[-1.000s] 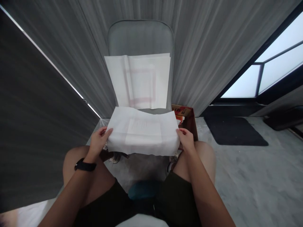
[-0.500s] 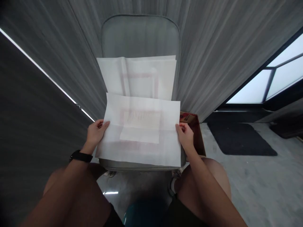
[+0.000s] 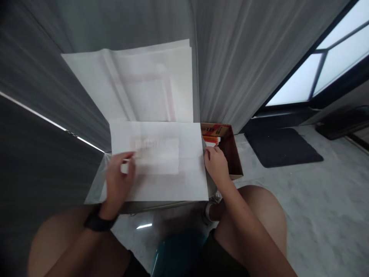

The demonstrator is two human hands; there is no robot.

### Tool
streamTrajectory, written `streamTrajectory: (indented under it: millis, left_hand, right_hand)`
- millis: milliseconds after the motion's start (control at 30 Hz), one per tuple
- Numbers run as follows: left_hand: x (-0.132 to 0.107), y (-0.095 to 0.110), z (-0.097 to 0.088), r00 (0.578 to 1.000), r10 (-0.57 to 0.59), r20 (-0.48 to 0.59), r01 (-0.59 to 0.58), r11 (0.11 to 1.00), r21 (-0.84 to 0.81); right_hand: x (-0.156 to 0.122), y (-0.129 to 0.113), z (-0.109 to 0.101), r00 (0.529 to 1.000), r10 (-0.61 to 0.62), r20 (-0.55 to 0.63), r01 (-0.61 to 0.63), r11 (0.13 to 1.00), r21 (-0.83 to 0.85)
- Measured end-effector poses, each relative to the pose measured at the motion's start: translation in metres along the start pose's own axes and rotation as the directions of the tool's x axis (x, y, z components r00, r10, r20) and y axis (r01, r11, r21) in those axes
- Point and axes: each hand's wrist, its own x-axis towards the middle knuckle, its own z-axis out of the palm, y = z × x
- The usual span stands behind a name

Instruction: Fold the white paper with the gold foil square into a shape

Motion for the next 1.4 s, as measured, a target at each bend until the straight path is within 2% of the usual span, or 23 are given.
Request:
streamTrajectory:
  millis: [33,67,133,167,200,267,367,467,600,700,767,833,967,1100,1200,1300,1400]
  left_hand:
    - [-0.018,0.025,0.009,0.993,0.065,0.096,-0.059,0.996,-0.066]
    - [-0.037,0.049,0.019,0.964,0.158,0.212,-0.135,0.984,-0.116]
    - [-0.074,0.084,0.041,0.842,0.346,0.414,-0.307,0.938,-0.16]
    - [-0.091,0.094,0.05,0.776,0.411,0.477,-0.386,0.909,-0.156]
    - [-0.105,0.099,0.059,0.729,0.456,0.51,-0.453,0.881,-0.141]
    - [-0.123,0.096,0.07,0.714,0.503,0.487,-0.534,0.841,-0.085]
    - [-0.127,0.078,0.071,0.724,0.525,0.447,-0.558,0.827,-0.068]
    - [-0.115,0.071,0.062,0.75,0.477,0.459,-0.472,0.871,-0.134]
    - [-0.097,0.072,0.056,0.835,0.303,0.459,-0.209,0.947,-0.245]
    - [-0.085,0.066,0.06,0.895,0.126,0.427,0.037,0.935,-0.354]
    - [-0.076,0.059,0.064,0.917,0.022,0.398,0.136,0.921,-0.365]
    - [-0.068,0.052,0.066,0.927,-0.056,0.371,0.178,0.936,-0.303]
    - [-0.057,0.045,0.065,0.919,-0.06,0.389,0.109,0.988,-0.107]
    - [-0.052,0.042,0.062,0.902,-0.028,0.431,0.002,0.998,0.061]
    - [-0.049,0.042,0.058,0.904,0.004,0.428,-0.067,0.989,0.133]
    - [-0.047,0.042,0.054,0.91,0.103,0.401,-0.182,0.969,0.165]
    - [-0.048,0.042,0.052,0.862,0.288,0.418,-0.346,0.936,0.068]
  right_hand:
    - [-0.003,0.005,-0.003,0.999,-0.039,-0.01,0.04,0.998,0.053]
    - [-0.007,0.01,-0.005,0.998,-0.063,-0.013,0.064,0.992,0.105]
    - [-0.015,0.018,-0.011,0.997,-0.082,0.006,0.08,0.978,0.194]
    - [-0.02,0.02,-0.014,0.996,-0.09,0.023,0.083,0.97,0.228]
    - [-0.025,0.023,-0.017,0.994,-0.101,0.039,0.088,0.962,0.259]
    - [-0.036,0.026,-0.022,0.989,-0.135,0.053,0.112,0.944,0.31]
    - [-0.048,0.028,-0.027,0.983,-0.183,0.034,0.158,0.918,0.364]
    - [-0.056,0.032,-0.03,0.978,-0.207,-0.004,0.193,0.902,0.387]
    - [-0.068,0.035,-0.036,0.977,-0.189,-0.097,0.212,0.9,0.38]
    - [-0.081,0.027,-0.043,0.969,-0.203,-0.14,0.24,0.903,0.357]
    - [-0.089,0.015,-0.045,0.951,-0.279,-0.131,0.307,0.896,0.32]
    - [-0.092,0.001,-0.043,0.915,-0.392,-0.091,0.402,0.877,0.262]
    - [-0.084,-0.023,-0.025,0.814,-0.581,-0.012,0.577,0.805,0.135]
    - [-0.067,-0.031,0.004,0.761,-0.644,0.075,0.643,0.765,0.042]
    - [-0.062,-0.032,0.021,0.758,-0.636,0.147,0.641,0.767,0.016]
    - [-0.066,-0.033,0.03,0.792,-0.587,0.17,0.597,0.802,-0.008]
    - [-0.074,-0.037,0.034,0.817,-0.546,0.187,0.561,0.827,-0.041]
